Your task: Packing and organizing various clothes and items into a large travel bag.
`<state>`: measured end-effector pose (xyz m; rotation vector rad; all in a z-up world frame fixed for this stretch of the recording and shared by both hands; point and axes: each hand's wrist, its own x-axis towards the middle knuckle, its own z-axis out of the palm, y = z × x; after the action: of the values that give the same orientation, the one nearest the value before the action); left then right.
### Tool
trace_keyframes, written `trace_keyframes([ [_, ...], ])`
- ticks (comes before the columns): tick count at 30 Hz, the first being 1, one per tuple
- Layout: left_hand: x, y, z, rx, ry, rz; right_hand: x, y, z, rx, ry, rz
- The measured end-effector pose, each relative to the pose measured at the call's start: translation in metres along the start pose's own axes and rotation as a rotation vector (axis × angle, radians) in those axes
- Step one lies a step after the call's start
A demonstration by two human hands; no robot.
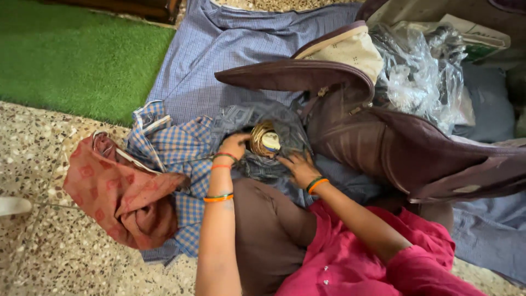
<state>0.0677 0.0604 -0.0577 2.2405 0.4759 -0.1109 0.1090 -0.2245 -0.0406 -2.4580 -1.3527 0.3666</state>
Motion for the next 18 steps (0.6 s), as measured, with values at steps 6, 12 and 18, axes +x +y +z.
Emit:
trace_keyframes([
  [6, 0.024, -0.025, 0.027, 0.393, -0.240, -0.148, -0.005, 0.021, 0.023, -0.014, -0.054, 0.109],
  [12, 0.029, -0.014, 0.028, 0.285, 0.180, 0.188, 0.031, 0.009, -0.010, 0.164, 0.005, 0.133],
  [18, 0.023, 0.015, 0.015, 0.389, 0.271, 0.204, 0.115, 0.051, 0.018, 0.138, 0.262, 0.097],
])
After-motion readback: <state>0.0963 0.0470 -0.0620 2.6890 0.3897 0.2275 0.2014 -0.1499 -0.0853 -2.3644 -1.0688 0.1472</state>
